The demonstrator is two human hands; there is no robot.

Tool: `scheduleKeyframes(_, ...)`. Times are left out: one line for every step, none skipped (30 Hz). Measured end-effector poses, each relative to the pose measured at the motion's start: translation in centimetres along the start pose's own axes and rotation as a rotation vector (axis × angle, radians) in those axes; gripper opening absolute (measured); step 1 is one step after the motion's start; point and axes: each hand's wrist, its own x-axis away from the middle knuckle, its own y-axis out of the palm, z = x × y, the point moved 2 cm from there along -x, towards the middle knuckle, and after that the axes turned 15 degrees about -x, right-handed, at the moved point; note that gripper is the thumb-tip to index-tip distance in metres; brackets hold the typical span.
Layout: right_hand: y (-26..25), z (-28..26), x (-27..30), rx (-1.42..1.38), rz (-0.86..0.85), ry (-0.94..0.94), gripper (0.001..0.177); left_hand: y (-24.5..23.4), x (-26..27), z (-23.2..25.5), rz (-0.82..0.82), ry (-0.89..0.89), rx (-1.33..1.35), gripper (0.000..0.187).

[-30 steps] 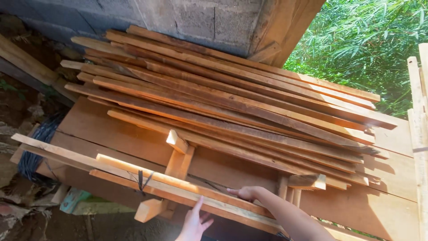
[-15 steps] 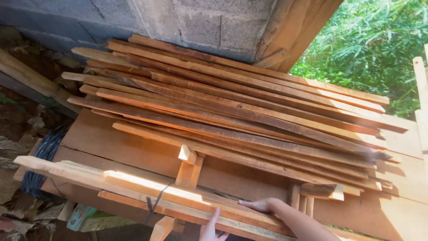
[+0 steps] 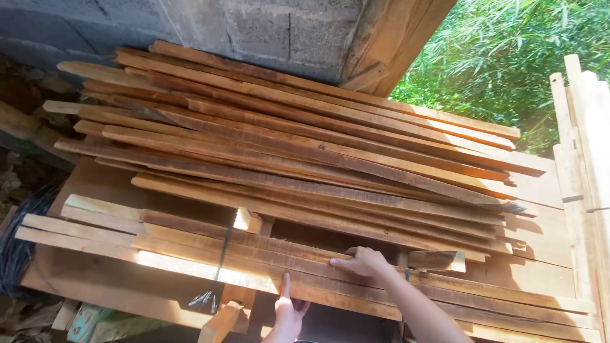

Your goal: Bundling wood planks together using plastic ties or straps.

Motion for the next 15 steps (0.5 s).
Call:
scheduleKeyframes(0.3, -0.3, -0.1, -0.003, 0.004, 0.003, 0.108, -0.4, -1.0, 0.2, -0.004, -0.001, -0.004, 0.056)
scheduleKeyframes(0.3, -0.2, 0.0, 0.001, 0.034, 0.006, 0.106, -0.8, -1.8, 0.0, 0.038, 0.003, -0.053, 0.063)
scheduleKeyframes(0.4, -0.1, 0.2, 0.004, 0.065, 0.008, 0.104, -1.2, -2.6, -0.3, 0.079, 0.008, -0.101, 0.072)
scheduleKeyframes(0.6, -0.2, 0.5, 0.005, 0.057, 0.012, 0.104, -1.7, -3.1, -0.4, 0.085, 0.002, -0.102, 0.072)
scheduleKeyframes(0.7, -0.3, 0.8, -0.017, 0.134, -0.014, 0.099, -2.2, -3.6, -0.6, 0.061, 0.014, -0.294, 0.081)
scheduleKeyframes(0.6, -0.5, 1.1, -0.047, 0.218, -0.037, 0.095, -2.5, -4.3, -0.4, 0.030, 0.029, -0.495, 0.092)
scheduleKeyframes(1.6, -0.1, 1.0, -0.054, 0.218, -0.032, 0.095, -2.1, -3.6, 0.4, 0.031, 0.026, -0.504, 0.092)
scheduleKeyframes(2.1, 0.0, 1.2, -0.210, 0.526, -0.279, 0.065, -2.0, -2.8, 1.0, 0.031, -0.017, -0.672, 0.096)
scheduleKeyframes(2.8, 0.3, 1.7, -0.362, 0.836, -0.524, 0.036, -1.7, -2.0, 1.5, 0.032, -0.060, -0.840, 0.100)
scheduleKeyframes(3.8, 0.4, 2.8, -0.371, 0.842, -0.520, 0.036, -1.5, 0.2, 2.8, 0.032, -0.057, -0.851, 0.100)
scheduleKeyframes(4.6, 0.6, 4.2, -0.628, 0.913, -0.619, 0.023, -1.0, 2.4, 3.8, -0.105, -0.125, -1.028, 0.104)
scheduleKeyframes(5.2, 0.9, 5.3, -0.886, 0.981, -0.720, 0.012, -0.3, 4.5, 4.8, -0.247, -0.190, -1.203, 0.110)
scheduleKeyframes(6.9, 2.0, 5.9, -0.892, 0.993, -0.720, 0.012, 0.3, 5.3, 5.5, -0.249, -0.184, -1.215, 0.110)
scheduleKeyframes(8.8, 3.5, 6.6, -1.005, 0.936, -0.641, 0.020, 0.8, 6.2, 5.7, -0.307, -0.164, -1.432, 0.086)
scheduleKeyframes(10.8, 4.9, 7.3, -1.116, 0.877, -0.560, 0.032, 1.4, 7.1, 6.0, -0.366, -0.141, -1.650, 0.062)
